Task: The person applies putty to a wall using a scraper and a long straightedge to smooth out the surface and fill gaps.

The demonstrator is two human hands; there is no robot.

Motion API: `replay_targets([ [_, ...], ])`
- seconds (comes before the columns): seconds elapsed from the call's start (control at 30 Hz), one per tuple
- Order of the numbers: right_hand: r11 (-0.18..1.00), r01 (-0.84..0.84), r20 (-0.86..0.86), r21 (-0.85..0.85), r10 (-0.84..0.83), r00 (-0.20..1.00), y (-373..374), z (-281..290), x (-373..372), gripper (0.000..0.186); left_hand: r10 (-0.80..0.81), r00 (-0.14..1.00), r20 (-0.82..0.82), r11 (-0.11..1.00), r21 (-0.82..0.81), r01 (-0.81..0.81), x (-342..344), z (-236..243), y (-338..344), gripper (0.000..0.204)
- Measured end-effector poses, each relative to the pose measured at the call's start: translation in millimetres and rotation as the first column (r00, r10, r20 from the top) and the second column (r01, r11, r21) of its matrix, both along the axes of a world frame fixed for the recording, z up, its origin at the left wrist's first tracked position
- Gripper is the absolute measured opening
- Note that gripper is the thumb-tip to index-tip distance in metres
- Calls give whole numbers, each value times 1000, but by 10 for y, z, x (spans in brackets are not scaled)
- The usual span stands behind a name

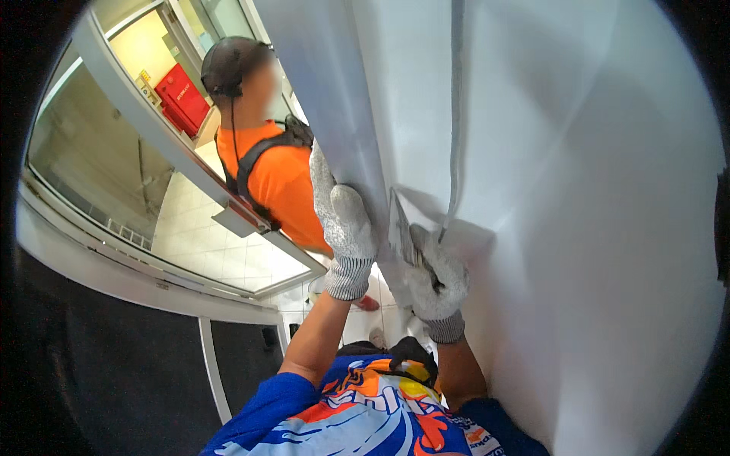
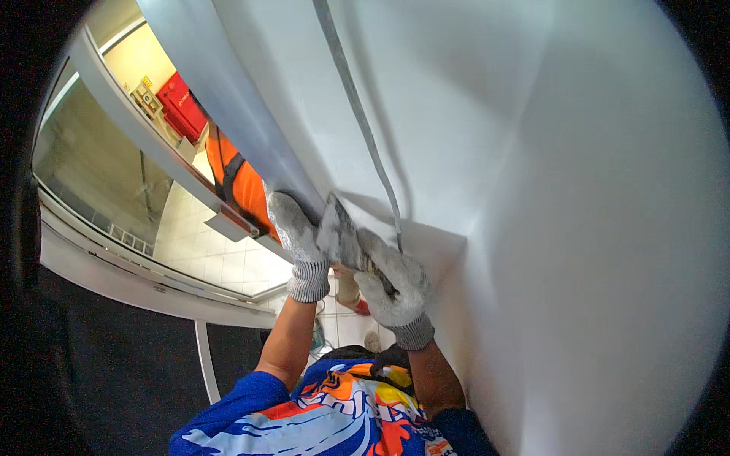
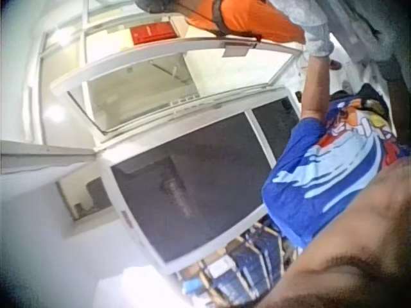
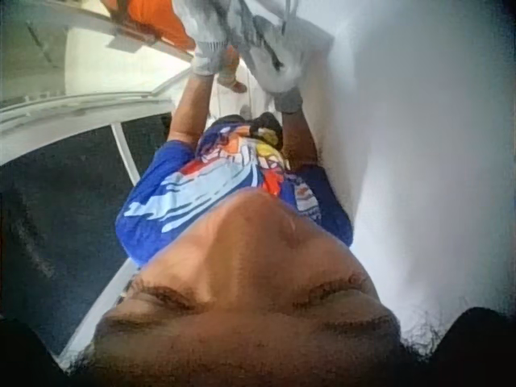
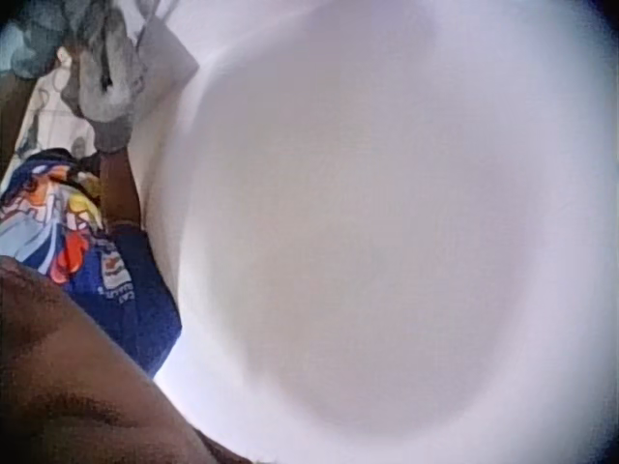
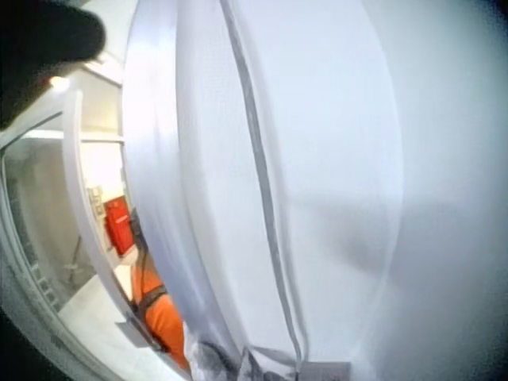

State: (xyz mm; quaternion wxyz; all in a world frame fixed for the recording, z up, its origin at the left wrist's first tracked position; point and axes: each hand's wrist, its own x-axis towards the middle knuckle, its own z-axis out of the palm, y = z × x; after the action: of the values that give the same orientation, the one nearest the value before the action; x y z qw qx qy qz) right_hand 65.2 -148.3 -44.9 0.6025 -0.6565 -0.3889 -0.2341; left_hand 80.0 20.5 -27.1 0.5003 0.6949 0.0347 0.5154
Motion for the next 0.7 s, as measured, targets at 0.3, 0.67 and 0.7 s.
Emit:
replay_targets([
  [0.3, 997, -38, 60, 68, 34, 998, 86, -103, 31, 45, 106, 992, -65, 991, 85, -101, -115, 119, -73, 83],
  [0.67, 998, -37, 140, 55, 29, 990, 97, -16, 163, 46, 186, 974, -128, 974, 151, -166, -109, -84, -33, 90],
  [0.7, 994, -36, 90, 103, 26, 996, 117, 35, 157, 47, 219, 964, -151, 966, 171, -193, -99, -92, -40, 91],
])
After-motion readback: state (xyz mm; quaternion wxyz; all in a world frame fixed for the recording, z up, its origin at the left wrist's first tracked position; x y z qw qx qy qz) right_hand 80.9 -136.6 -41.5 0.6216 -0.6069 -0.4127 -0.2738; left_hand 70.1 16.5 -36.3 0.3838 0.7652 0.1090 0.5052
